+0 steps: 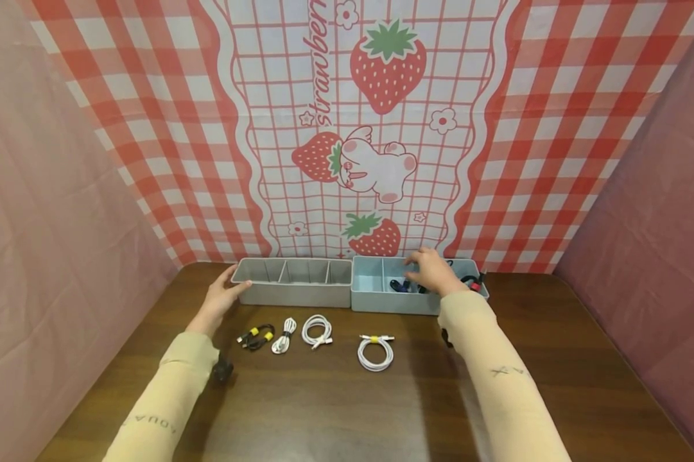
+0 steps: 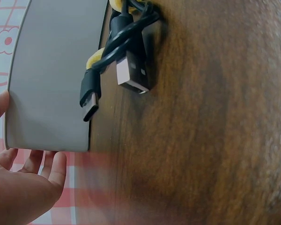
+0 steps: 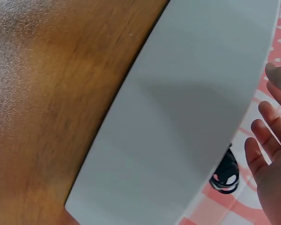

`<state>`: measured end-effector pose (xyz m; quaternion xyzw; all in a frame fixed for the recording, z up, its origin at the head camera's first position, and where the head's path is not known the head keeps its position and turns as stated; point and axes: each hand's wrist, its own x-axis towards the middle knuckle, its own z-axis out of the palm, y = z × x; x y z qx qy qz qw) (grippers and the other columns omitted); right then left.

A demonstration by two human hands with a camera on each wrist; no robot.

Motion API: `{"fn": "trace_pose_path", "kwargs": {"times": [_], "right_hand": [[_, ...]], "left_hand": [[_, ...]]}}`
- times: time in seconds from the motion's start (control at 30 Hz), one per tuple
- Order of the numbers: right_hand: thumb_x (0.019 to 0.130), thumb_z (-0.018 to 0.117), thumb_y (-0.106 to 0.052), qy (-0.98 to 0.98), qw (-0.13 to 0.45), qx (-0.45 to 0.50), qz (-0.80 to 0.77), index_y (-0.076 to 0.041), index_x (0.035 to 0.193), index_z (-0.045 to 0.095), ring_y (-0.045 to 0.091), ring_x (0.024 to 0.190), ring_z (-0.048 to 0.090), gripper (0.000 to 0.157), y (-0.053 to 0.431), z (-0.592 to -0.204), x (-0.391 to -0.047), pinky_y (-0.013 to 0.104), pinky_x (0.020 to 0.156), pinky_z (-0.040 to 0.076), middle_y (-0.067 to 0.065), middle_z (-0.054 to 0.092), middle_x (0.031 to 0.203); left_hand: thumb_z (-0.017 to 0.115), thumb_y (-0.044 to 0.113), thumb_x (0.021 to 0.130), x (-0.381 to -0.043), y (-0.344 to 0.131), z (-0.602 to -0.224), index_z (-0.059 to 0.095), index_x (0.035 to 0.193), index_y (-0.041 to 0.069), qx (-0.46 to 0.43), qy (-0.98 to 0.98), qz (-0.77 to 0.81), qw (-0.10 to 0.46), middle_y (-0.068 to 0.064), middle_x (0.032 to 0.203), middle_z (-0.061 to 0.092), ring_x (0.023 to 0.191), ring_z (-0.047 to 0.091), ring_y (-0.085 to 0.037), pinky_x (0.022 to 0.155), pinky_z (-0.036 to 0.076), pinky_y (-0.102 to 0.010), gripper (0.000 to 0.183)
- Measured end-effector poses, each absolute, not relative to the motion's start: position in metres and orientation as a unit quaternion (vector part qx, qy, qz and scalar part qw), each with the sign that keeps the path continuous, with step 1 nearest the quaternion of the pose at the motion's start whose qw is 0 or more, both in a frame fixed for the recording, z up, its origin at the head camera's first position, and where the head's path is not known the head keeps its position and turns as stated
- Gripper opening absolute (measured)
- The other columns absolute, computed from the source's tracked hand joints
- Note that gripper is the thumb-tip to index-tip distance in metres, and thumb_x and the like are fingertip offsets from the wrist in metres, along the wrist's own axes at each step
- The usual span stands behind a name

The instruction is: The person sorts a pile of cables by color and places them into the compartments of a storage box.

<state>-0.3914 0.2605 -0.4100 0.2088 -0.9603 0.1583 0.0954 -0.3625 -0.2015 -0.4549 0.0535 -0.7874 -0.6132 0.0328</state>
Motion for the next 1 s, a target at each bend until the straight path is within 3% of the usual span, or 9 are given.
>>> {"fn": "trace_pose_path", "kwargs": {"times": [0.77,1.0], "right_hand": [[0.080,0.066,-0.023,-0.943,0.135,0.231,0.198,-0.010,0.096,0.060,0.027,0.093,0.051,0.021,0.234,-0.369,-0.375,0.044,0.079,0.042,0.011,0.057,0.099],[0.081,0.065,-0.024,-0.942,0.123,0.219,0.223,-0.010,0.100,0.060,0.027,0.097,0.049,0.024,0.224,-0.361,-0.364,0.045,0.082,0.041,0.012,0.056,0.103]], "left_hand": [[0.061,0.021,0.085,-0.359,-0.202,-0.453,0.023,0.142,0.012,0.032,-0.798,-0.601,0.034,-0.013,0.143,0.028,0.130,0.027,-0.030,0.101,0.031,-0.044,0.069],[0.060,0.020,0.085,-0.359,-0.201,-0.453,0.024,0.141,0.012,0.032,-0.798,-0.601,0.032,-0.015,0.141,0.031,0.127,0.031,-0.029,0.099,0.032,-0.044,0.067]]}}
